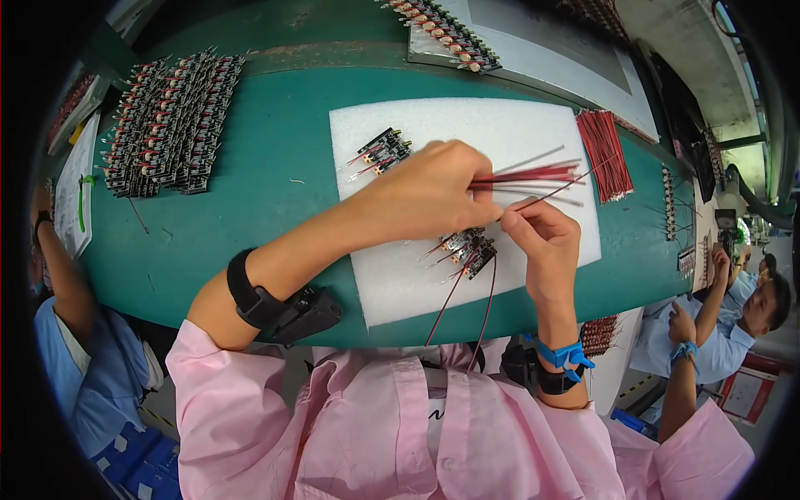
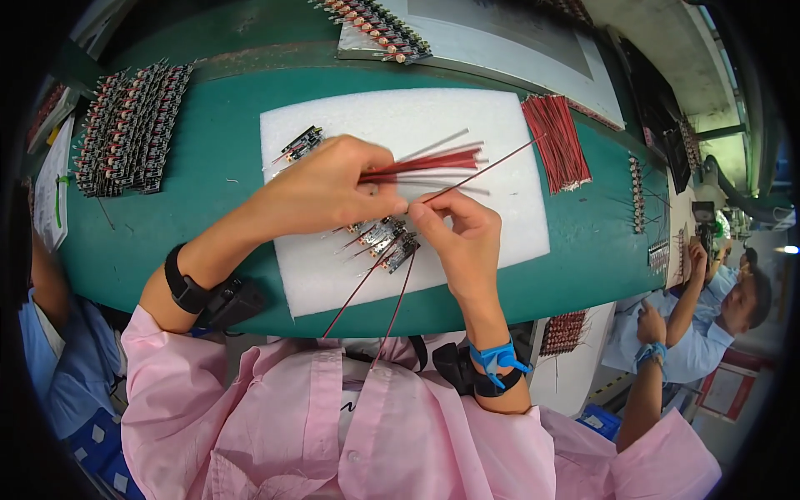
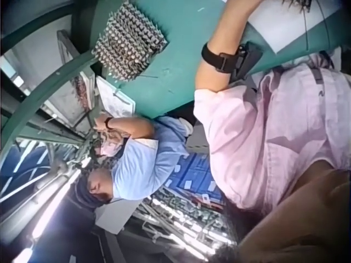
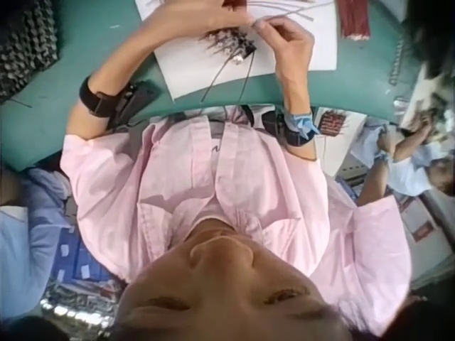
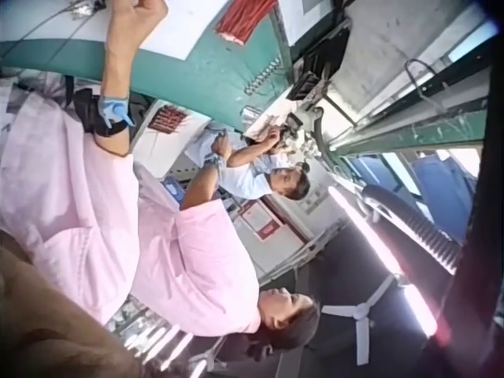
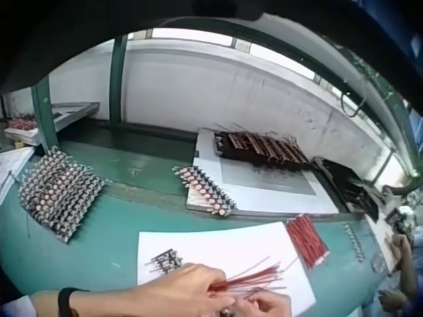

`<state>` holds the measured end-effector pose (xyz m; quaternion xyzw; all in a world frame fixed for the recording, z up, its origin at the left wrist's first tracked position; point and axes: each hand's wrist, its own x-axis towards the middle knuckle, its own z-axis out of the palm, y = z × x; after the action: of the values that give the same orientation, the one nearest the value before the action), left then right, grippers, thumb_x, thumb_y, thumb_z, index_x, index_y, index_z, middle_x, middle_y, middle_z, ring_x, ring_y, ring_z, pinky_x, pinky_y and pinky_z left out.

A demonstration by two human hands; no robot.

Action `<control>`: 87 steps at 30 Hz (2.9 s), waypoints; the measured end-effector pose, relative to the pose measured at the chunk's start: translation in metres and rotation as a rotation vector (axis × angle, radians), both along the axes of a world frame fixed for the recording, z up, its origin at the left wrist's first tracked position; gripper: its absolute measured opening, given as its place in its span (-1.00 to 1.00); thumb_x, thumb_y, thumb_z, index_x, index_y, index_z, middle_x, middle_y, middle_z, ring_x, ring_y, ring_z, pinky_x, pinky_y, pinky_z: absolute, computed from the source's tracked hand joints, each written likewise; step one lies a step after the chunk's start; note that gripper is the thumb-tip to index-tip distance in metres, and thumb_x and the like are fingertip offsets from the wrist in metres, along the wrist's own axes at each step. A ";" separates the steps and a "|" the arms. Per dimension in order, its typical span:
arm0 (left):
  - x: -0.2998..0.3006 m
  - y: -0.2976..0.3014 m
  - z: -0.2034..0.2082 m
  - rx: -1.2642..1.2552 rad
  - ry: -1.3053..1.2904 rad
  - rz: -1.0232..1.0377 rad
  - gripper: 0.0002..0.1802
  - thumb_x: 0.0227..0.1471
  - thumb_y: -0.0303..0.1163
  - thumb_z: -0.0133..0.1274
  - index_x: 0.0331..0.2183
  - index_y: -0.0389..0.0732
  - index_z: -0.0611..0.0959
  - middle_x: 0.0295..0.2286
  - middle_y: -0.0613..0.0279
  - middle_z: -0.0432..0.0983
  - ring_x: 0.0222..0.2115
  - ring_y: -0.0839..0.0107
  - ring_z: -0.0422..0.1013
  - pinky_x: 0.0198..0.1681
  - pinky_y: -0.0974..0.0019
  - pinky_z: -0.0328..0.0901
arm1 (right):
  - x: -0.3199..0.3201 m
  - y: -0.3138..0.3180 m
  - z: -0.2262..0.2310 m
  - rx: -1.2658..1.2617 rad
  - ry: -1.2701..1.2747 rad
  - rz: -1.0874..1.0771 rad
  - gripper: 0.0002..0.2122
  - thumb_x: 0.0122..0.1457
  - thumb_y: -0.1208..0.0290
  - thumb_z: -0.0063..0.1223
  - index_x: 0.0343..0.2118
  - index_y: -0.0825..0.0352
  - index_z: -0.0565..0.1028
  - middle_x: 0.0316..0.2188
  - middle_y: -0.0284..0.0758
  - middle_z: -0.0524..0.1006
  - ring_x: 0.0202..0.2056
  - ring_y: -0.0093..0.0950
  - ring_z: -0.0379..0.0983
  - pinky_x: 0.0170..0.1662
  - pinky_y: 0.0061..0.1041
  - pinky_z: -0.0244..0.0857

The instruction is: The person picks up a bundle of red wires and inserts them one by one into a circuit board strip. After filling the strip, the person sets the bundle down and moves the completed circuit board aside.

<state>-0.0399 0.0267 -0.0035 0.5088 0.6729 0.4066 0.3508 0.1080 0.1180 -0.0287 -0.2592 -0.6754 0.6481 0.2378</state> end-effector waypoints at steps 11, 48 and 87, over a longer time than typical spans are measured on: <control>-0.011 -0.025 0.002 0.134 0.092 -0.001 -0.75 -0.12 -0.39 -0.09 -0.62 -0.41 0.43 -0.80 0.12 0.19 -0.77 0.37 0.10 -0.67 0.32 0.01 | -0.007 0.001 -0.022 0.499 -0.208 0.015 -0.92 -0.22 0.57 0.05 -0.68 0.41 0.39 -0.72 -0.35 0.33 -0.62 -0.55 0.18 -0.58 -0.62 0.04; -0.007 -0.048 0.014 0.021 0.698 -0.572 -0.93 -0.30 -0.50 -0.03 -0.59 -0.25 0.47 -0.29 0.17 0.36 -0.20 0.26 0.24 -0.19 0.19 0.18 | -0.005 0.003 -0.023 0.747 -0.185 0.088 -0.93 -0.22 0.66 0.03 -0.58 0.46 0.44 -0.64 -0.32 0.39 -0.59 -0.54 0.31 -0.54 -0.65 0.18; 0.007 0.024 -0.022 0.317 -1.103 0.208 -0.61 0.06 -0.19 -0.33 -0.35 -0.35 0.41 -0.43 0.10 0.41 -0.38 0.39 0.37 -0.33 0.34 0.29 | -0.039 0.007 0.010 0.200 -0.077 0.200 -0.87 0.00 0.47 -0.08 -0.56 0.43 0.41 -0.73 -0.44 0.35 -0.69 -0.75 0.18 -0.62 -0.76 0.07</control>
<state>-0.0326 0.0506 -0.0254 0.1995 0.3680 0.7394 0.5273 0.0691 0.1251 -0.0183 -0.1902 -0.7677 0.5876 0.1708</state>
